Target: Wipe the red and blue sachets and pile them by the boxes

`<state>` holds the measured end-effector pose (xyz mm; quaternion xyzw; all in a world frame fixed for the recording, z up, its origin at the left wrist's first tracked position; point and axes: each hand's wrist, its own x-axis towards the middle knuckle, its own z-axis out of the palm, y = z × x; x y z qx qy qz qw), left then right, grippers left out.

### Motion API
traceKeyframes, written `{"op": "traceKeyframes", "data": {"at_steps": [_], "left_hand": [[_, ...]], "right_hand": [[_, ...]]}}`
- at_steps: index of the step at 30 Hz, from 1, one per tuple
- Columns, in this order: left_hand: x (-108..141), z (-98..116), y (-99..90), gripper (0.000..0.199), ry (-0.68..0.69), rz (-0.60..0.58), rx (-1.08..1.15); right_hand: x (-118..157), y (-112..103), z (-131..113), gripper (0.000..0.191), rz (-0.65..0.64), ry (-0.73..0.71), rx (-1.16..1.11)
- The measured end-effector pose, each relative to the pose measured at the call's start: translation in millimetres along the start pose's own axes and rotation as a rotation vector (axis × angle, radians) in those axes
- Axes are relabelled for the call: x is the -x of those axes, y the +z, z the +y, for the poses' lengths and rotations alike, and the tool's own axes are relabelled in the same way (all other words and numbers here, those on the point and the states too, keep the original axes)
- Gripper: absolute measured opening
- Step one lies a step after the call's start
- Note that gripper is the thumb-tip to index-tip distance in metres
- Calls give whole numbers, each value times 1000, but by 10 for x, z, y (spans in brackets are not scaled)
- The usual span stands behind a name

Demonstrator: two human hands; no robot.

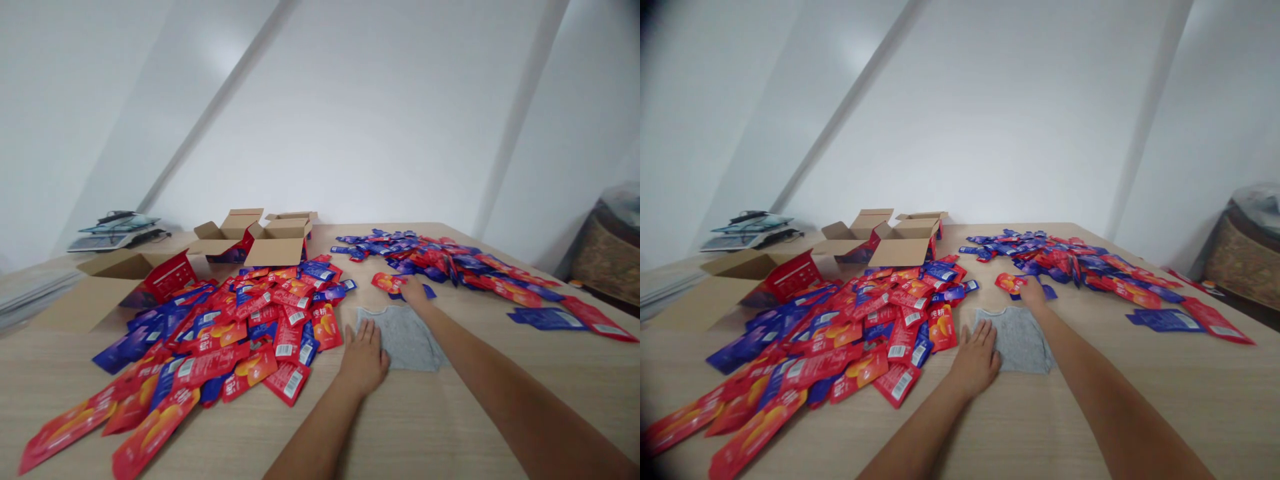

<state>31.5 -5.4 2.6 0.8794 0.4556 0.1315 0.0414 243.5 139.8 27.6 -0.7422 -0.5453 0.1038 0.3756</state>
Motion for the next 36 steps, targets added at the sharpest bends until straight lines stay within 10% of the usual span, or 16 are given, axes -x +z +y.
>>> {"op": "traceKeyframes", "data": {"at_steps": [8,15,21,29,36], "left_hand": [[-39,28,34,59,-45,16,-32],[-39,34,23,59,-20,17,-89],[-68,24,54,58,-41,-20,-142],[-59,17,56,57,-48,-26,-164],[-62,-7,118,63,-90,38,-174]], "right_hand": [[645,-273,32,30,-100,-58,-200],[1342,-286,-66,39,-155,-526,314],[1435,-90,-48,50,-364,-639,433],[1245,-355,332,48,-221,-419,561],[1333,-432,-12,47,14,-641,155]]}}
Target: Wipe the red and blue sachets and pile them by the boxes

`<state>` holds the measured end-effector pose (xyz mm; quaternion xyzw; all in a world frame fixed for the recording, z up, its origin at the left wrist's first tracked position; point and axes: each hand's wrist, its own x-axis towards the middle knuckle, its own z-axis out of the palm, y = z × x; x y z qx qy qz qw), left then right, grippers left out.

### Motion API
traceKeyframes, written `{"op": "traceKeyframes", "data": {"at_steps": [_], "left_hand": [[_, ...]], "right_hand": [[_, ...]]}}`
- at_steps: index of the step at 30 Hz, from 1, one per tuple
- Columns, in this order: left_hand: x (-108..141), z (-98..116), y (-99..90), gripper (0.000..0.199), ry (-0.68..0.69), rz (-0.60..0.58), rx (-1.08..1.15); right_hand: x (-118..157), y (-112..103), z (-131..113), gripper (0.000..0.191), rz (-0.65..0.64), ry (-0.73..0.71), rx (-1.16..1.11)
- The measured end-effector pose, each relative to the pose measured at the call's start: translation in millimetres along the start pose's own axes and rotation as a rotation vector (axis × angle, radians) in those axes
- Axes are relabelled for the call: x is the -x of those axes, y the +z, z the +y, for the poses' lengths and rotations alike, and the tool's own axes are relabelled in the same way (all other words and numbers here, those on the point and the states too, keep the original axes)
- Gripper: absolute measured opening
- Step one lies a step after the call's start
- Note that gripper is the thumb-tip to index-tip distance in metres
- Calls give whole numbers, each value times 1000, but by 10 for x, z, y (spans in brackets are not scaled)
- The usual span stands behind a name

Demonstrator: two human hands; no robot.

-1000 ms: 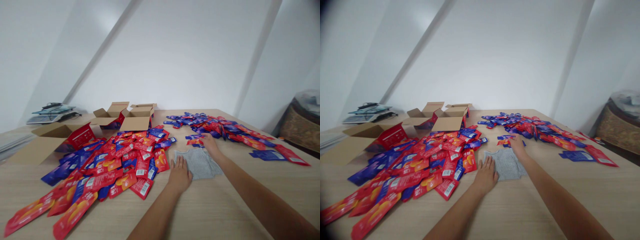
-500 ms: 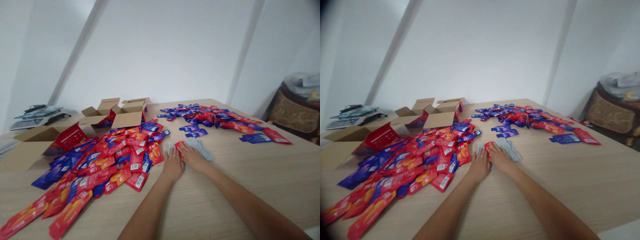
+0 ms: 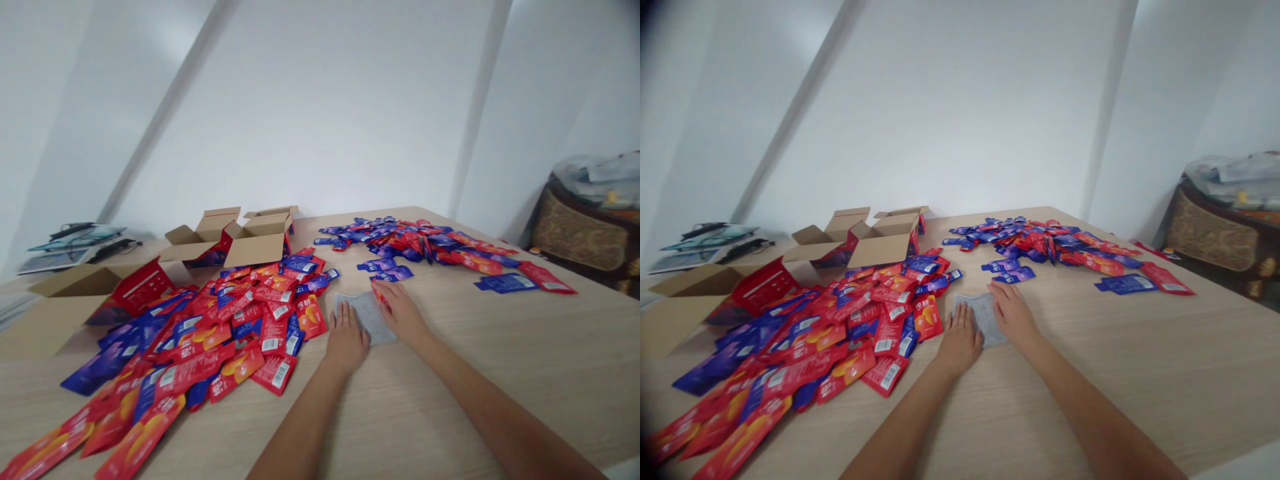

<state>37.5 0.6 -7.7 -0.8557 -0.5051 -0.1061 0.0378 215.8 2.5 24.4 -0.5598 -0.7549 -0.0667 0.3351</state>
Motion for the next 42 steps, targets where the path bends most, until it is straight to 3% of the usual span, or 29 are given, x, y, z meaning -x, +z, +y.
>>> {"op": "traceKeyframes", "data": {"at_steps": [4,10,13,20,23,26,29,34,37,40,42], "left_hand": [[-9,11,-11,63,15,-18,2],[-28,39,-27,62,5,-32,-6],[-36,52,-39,62,-6,-67,-12],[-16,47,-51,62,-14,-65,-14],[-10,35,-37,62,-16,-49,-19],[-9,22,-20,63,-10,-43,-20],[-8,7,-1,63,3,-33,-13],[-7,-8,17,64,1,-43,15],[-8,-5,15,64,4,-46,14],[-9,1,13,64,-2,-46,19],[-10,4,11,64,-2,-41,30]], "right_hand": [[1,129,-129,46,13,8,-88],[68,406,-199,45,-304,10,157],[76,337,-174,43,-412,-27,236],[105,6,187,44,-460,135,421],[69,-7,142,37,-457,188,451],[11,21,24,54,-463,283,441],[-39,25,25,50,-472,356,414],[-34,-142,437,36,-377,519,270],[9,-316,736,35,-156,600,155],[14,-450,855,32,138,591,-242],[-10,-496,807,38,164,534,-564]]}}
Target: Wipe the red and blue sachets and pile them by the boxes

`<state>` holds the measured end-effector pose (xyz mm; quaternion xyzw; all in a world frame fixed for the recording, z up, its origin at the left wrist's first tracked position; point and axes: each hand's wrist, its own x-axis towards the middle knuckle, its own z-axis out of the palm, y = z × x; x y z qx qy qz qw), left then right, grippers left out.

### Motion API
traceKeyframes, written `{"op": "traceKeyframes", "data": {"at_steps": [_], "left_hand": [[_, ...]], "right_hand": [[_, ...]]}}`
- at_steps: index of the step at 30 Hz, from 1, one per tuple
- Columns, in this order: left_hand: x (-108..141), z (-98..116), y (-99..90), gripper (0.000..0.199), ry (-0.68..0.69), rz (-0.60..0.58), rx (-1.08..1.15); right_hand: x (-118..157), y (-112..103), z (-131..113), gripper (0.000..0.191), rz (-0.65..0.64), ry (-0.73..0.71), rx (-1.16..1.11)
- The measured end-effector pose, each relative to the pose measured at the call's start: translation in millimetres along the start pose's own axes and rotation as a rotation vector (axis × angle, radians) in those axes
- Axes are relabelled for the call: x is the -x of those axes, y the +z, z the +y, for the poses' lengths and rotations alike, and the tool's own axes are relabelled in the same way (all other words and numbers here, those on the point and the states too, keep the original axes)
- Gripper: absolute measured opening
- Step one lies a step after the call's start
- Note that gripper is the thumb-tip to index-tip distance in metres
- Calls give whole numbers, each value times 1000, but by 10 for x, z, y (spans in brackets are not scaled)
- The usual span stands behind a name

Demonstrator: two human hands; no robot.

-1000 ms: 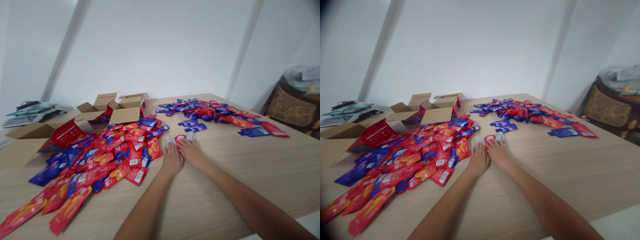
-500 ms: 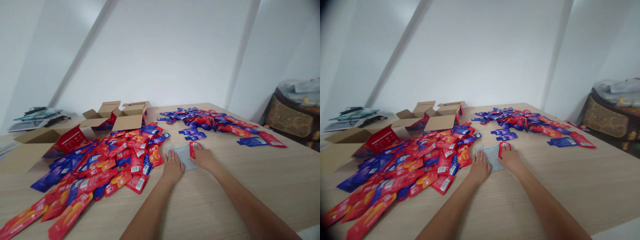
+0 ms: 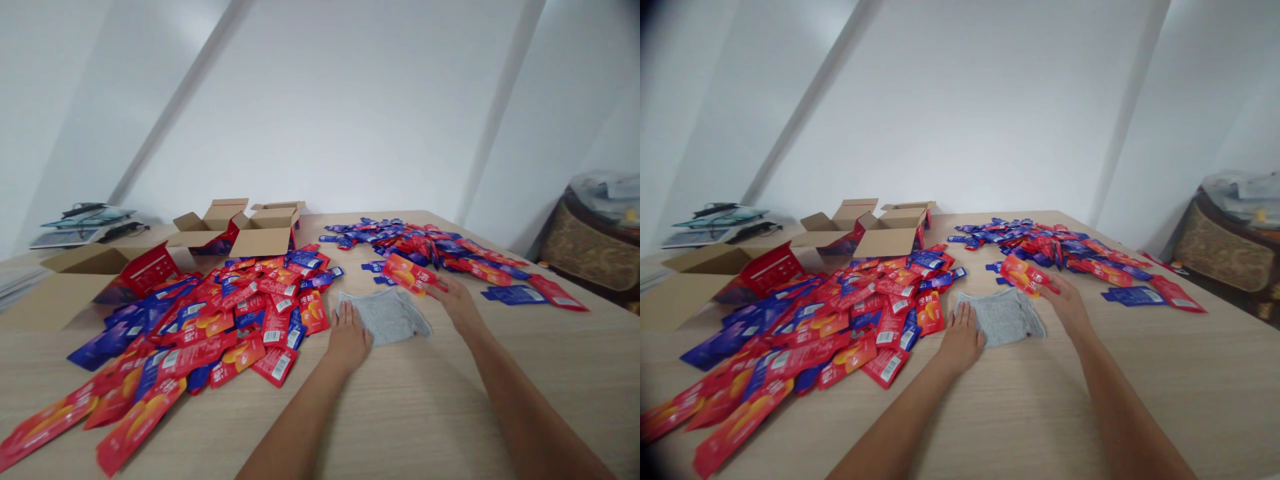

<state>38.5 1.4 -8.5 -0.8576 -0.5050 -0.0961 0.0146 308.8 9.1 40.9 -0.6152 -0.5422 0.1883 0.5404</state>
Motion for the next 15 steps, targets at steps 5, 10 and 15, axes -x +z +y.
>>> {"op": "traceKeyframes", "data": {"at_steps": [5,10,15], "left_hand": [[2,11,-11,64,2,15,0],[0,22,-23,64,-2,11,-19],[6,19,-39,63,-6,7,-14]], "right_hand": [[125,198,-231,53,-211,75,-405],[183,596,-220,45,-345,141,-381],[199,860,-42,44,-225,-243,177]]}}
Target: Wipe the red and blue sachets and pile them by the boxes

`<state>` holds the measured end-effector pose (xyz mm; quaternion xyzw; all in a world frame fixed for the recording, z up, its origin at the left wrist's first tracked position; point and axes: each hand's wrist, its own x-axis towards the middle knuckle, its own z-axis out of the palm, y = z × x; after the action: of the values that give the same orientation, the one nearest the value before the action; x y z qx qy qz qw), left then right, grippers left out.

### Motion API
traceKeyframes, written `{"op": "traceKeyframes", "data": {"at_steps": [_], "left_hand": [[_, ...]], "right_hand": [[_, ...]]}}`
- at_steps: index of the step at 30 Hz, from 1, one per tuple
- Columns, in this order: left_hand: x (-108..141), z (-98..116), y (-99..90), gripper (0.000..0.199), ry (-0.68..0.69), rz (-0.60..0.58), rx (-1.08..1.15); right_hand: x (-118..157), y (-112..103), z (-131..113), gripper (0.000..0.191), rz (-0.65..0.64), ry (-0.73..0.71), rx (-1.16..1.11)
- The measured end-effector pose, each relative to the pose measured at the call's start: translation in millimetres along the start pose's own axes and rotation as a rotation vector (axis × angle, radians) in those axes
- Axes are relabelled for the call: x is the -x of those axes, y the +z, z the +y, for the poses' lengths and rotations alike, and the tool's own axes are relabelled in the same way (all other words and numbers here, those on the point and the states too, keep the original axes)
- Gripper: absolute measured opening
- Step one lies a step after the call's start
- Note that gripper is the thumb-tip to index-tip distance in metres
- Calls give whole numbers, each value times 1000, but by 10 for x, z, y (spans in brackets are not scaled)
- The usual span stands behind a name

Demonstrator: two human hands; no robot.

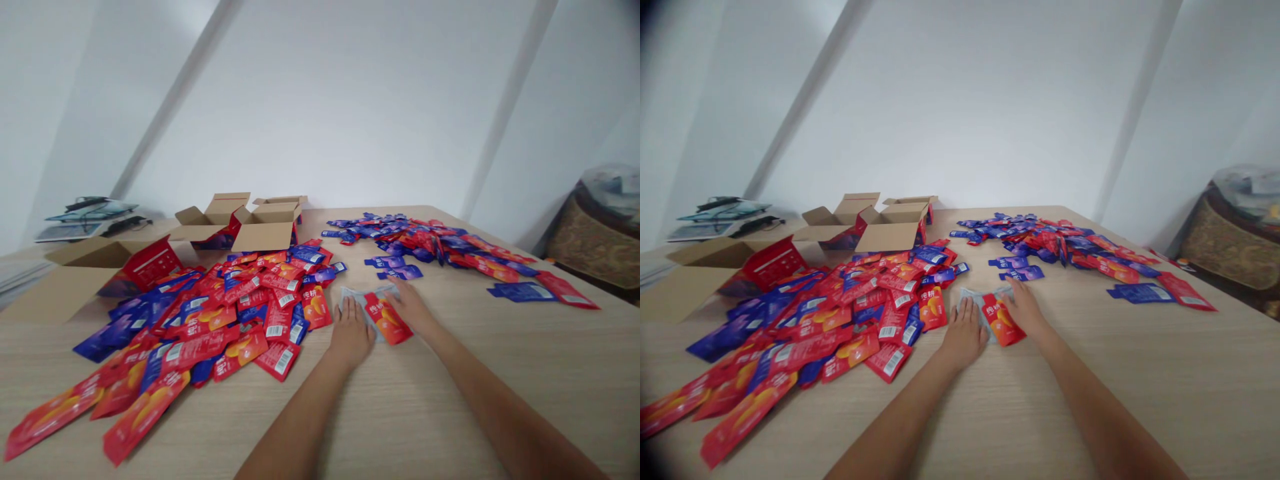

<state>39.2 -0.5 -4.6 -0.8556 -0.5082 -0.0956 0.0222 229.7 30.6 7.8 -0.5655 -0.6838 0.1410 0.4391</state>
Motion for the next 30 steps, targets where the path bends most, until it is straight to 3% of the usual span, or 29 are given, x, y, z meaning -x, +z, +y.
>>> {"op": "traceKeyframes", "data": {"at_steps": [2,5,8,12,16,20,23,27,30], "left_hand": [[6,1,0,62,4,9,2],[11,9,6,61,17,23,14],[3,14,10,62,18,25,30],[-3,14,2,65,20,-3,28],[20,3,-10,65,23,-9,30],[28,-12,4,66,27,17,36],[24,-10,17,69,30,20,31],[17,-1,21,70,27,30,25],[18,-1,15,70,37,33,45]], "right_hand": [[114,54,38,45,-110,-127,246],[305,132,57,47,-376,-215,473],[294,203,65,50,-477,-257,617],[-35,227,76,48,-446,-184,764],[-269,194,-54,41,-323,-97,913],[-217,176,-332,37,-166,-156,929],[-88,152,-539,38,-98,-255,817],[98,166,-609,47,-135,-294,647],[231,256,-466,51,-298,-262,638]]}}
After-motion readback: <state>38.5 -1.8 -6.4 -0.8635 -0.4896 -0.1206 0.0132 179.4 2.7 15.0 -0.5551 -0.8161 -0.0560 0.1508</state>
